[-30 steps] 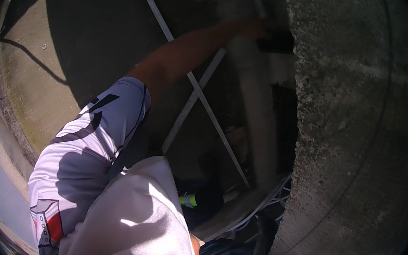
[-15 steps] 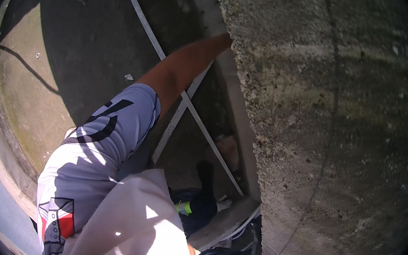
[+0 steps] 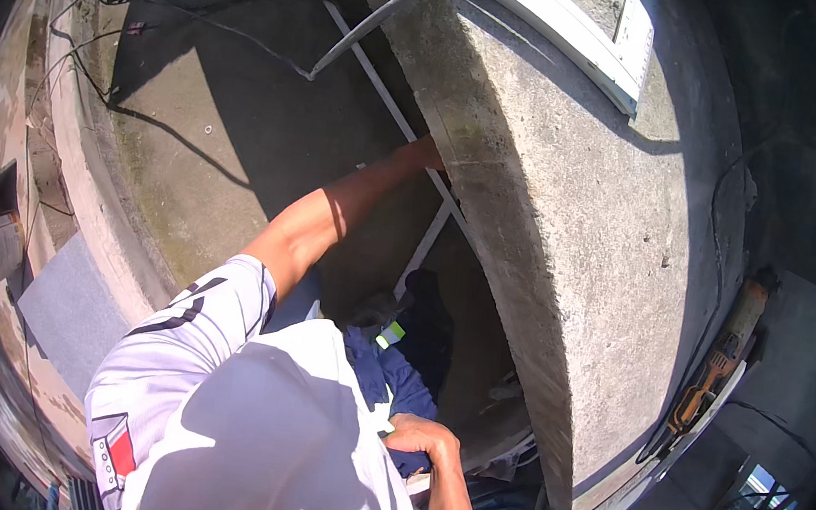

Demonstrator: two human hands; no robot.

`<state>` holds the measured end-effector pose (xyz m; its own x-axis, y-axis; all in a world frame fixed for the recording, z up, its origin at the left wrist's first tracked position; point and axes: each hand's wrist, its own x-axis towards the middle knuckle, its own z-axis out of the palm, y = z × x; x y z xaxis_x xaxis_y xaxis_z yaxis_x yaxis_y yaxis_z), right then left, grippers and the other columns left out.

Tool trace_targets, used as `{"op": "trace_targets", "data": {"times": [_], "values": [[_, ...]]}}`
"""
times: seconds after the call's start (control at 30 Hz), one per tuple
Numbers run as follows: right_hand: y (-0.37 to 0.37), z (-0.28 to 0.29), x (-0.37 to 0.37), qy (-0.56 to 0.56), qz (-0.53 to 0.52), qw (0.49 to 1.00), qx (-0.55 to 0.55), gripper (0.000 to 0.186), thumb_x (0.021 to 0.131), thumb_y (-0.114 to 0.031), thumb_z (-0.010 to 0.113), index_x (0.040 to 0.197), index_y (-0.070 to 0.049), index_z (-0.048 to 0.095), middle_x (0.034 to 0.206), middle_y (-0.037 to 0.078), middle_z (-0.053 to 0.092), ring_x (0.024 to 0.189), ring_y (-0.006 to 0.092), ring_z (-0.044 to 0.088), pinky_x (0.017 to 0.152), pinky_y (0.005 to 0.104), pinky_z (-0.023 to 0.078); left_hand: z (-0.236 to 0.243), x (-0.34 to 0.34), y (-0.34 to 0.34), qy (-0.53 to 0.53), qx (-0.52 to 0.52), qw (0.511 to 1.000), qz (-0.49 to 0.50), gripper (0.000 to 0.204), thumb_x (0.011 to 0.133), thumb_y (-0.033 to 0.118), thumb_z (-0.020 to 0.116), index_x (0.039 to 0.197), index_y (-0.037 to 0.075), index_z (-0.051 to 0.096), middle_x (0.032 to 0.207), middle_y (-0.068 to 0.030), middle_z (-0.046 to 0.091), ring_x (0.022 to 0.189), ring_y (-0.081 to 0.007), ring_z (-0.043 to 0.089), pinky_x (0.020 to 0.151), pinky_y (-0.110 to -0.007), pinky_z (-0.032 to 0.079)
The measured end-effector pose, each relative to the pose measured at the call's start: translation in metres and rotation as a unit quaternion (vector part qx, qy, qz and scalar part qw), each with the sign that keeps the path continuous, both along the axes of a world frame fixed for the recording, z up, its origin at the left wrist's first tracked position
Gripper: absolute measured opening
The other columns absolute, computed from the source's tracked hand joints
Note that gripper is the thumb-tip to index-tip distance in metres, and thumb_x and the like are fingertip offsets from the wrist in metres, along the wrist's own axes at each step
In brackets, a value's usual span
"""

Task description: The person uses an angle grinder to cut and grind a large stone slab on a rooftop work area. After finishing the grinding, the person picks up and folds a dark cloth with reflective stripes.

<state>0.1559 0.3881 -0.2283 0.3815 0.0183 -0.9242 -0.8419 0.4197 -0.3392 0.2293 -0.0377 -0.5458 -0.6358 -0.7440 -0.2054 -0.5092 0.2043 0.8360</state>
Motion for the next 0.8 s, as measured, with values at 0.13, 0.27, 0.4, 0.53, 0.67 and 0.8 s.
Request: {"op": "trace_targets", "data": {"times": [0.13,0.27,0.4,0.53,0.67,0.8], "values": [[-0.074,0.125,0.027,0.048,0.083,0.994,-0.054,0.074,0.093,-0.055,0.079,0.098,0.019,0.073,0.088,0.033,0.073,0.082,0.0392,0.076,0.076,0.0473,0.057,0.193,0.168,0.123,0.027,0.275,0.96,-0.037,0.077,0.109,0.073,0.048,0.155,0.014,0.064,0.148,-0.0212,0.069,0.136,-0.0352,0.068,0.117,-0.051,0.051],[-0.098,0.275,0.038,0.091,-0.035,0.981,-0.171,0.074,0.099,-0.06,0.073,0.099,0.014,0.074,0.082,0.031,0.072,0.073,0.0383,0.073,0.073,0.049,0.056,0.407,0.213,0.233,0.211,0.528,0.823,-0.003,0.087,0.11,0.082,0.041,0.168,0.018,0.053,0.154,-0.0156,0.065,0.144,-0.0271,0.061,0.122,-0.045,0.044],[-0.098,0.419,0.009,0.113,-0.179,0.942,-0.259,0.058,0.111,-0.051,0.062,0.116,0.004,0.077,0.088,0.018,0.077,0.08,0.0249,0.07,0.078,0.0413,0.055,0.61,0.193,0.261,0.241,0.337,0.904,-0.105,0.054,0.107,0.028,0.08,0.153,0.009,0.063,0.113,0.0006,0.069,0.102,-0.009,0.062,0.089,-0.027,0.051],[-0.068,0.529,-0.026,-0.01,-0.294,0.849,-0.439,0.044,0.116,-0.04,0.061,0.134,-0.002,0.075,0.105,0.006,0.079,0.097,0.0147,0.065,0.09,0.0343,0.053,0.785,0.173,0.237,0.219,0.086,0.969,-0.08,0.029,0.106,0.025,0.08,0.124,0.003,0.075,0.101,-0.0036,0.072,0.09,-0.0117,0.066,0.084,-0.031,0.055],[-0.068,0.612,-0.033,-0.023,-0.29,0.818,-0.497,0.049,0.116,-0.046,0.064,0.138,-0.003,0.074,0.11,0.0,0.075,0.103,0.0121,0.062,0.096,0.0295,0.05,0.893,0.137,0.212,0.321,-0.416,0.849,-0.061,0.019,0.106,0.021,0.079,0.116,0.006,0.075,0.105,-0.0084,0.075,0.097,-0.0256,0.075,0.092,-0.039,0.062],[-0.045,0.662,-0.034,-0.132,-0.381,0.688,-0.603,0.051,0.116,-0.048,0.063,0.134,-0.002,0.076,0.109,-0.003,0.072,0.1,0.0081,0.06,0.093,0.0285,0.05,0.947,0.137,0.215,0.288,-0.209,0.927,-0.115,0.051,0.097,0.035,0.089,0.132,0.009,0.062,0.118,-0.0148,0.073,0.105,-0.0311,0.074,0.097,-0.044,0.06]]}}
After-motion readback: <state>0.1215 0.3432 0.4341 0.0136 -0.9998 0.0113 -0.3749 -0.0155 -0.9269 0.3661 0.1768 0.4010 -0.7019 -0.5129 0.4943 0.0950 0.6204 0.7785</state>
